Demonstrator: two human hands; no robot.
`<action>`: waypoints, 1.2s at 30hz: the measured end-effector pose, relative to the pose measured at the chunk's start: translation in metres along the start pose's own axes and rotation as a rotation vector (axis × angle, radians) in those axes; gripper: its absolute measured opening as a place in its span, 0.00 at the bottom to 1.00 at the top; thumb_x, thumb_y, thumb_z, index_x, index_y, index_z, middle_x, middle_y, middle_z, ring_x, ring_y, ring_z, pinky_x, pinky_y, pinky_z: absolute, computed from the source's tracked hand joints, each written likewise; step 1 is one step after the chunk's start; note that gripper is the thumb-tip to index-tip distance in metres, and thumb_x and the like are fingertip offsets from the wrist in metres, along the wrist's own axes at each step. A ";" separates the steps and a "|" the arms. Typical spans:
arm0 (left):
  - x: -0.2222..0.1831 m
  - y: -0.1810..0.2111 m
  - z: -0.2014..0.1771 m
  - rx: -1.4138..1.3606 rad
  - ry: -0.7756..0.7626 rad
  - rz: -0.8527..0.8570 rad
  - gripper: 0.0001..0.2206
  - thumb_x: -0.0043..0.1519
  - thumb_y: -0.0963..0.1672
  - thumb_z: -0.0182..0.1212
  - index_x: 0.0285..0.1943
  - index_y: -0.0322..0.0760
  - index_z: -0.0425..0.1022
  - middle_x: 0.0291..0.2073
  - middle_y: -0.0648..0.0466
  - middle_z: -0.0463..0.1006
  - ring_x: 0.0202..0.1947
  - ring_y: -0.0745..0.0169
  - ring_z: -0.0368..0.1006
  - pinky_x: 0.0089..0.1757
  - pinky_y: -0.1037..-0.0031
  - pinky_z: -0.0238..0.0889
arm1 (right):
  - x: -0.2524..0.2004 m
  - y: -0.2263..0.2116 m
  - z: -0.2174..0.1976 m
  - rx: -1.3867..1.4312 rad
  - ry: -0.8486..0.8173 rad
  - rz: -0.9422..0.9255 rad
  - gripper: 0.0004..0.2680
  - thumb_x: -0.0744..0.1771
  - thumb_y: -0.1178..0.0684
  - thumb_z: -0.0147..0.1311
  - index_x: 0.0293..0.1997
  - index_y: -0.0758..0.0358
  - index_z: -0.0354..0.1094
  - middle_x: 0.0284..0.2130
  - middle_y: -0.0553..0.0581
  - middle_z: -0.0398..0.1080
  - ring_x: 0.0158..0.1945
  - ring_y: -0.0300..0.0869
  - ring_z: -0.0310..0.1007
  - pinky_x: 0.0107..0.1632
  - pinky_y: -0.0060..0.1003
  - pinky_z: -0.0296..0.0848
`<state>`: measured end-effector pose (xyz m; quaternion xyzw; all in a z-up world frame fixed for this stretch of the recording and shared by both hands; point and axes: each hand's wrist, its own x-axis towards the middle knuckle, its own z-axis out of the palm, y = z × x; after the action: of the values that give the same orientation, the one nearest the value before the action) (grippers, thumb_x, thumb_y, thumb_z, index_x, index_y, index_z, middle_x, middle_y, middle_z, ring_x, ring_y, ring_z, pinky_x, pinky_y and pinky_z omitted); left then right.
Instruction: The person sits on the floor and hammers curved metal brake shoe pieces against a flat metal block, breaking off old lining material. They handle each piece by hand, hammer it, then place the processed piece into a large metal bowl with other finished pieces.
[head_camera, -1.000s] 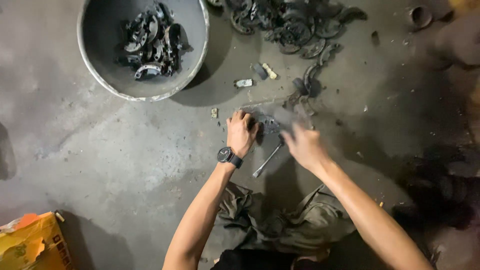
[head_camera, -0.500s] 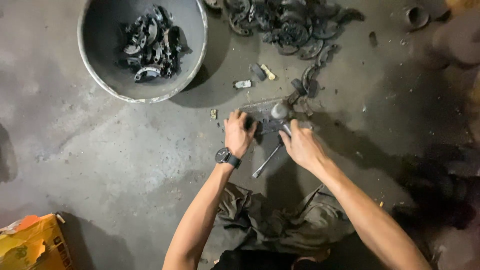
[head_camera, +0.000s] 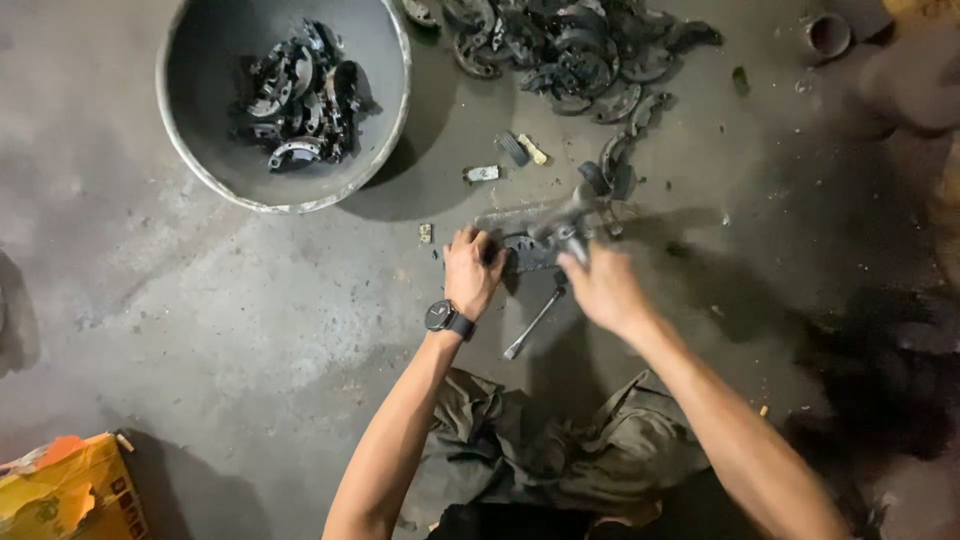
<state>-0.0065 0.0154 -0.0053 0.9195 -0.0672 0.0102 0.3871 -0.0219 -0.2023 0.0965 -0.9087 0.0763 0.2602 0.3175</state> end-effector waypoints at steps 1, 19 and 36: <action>0.003 0.001 0.000 0.002 0.004 0.003 0.10 0.56 0.45 0.67 0.39 0.35 0.74 0.41 0.44 0.73 0.48 0.39 0.67 0.45 0.52 0.58 | -0.011 -0.015 -0.020 0.000 0.003 -0.004 0.10 0.72 0.48 0.46 0.44 0.66 0.66 0.21 0.57 0.70 0.16 0.42 0.64 0.16 0.36 0.66; 0.003 0.003 -0.144 0.035 0.236 0.153 0.13 0.49 0.41 0.73 0.41 0.35 0.77 0.43 0.46 0.75 0.45 0.44 0.68 0.45 0.59 0.58 | 0.001 0.145 -0.032 0.082 0.671 0.063 0.13 0.71 0.47 0.56 0.40 0.71 0.70 0.21 0.64 0.70 0.24 0.47 0.71 0.31 0.46 0.68; 0.190 -0.021 0.031 -0.023 0.044 0.093 0.21 0.57 0.44 0.67 0.58 0.28 0.73 0.53 0.35 0.74 0.53 0.33 0.70 0.53 0.55 0.64 | 0.019 0.156 -0.038 -0.081 0.528 0.285 0.16 0.70 0.45 0.52 0.41 0.77 0.65 0.30 0.84 0.71 0.38 0.75 0.73 0.40 0.63 0.73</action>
<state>0.1833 -0.0137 -0.0286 0.9105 -0.1015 0.0479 0.3980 -0.0365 -0.3479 0.0279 -0.9370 0.2727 0.0596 0.2102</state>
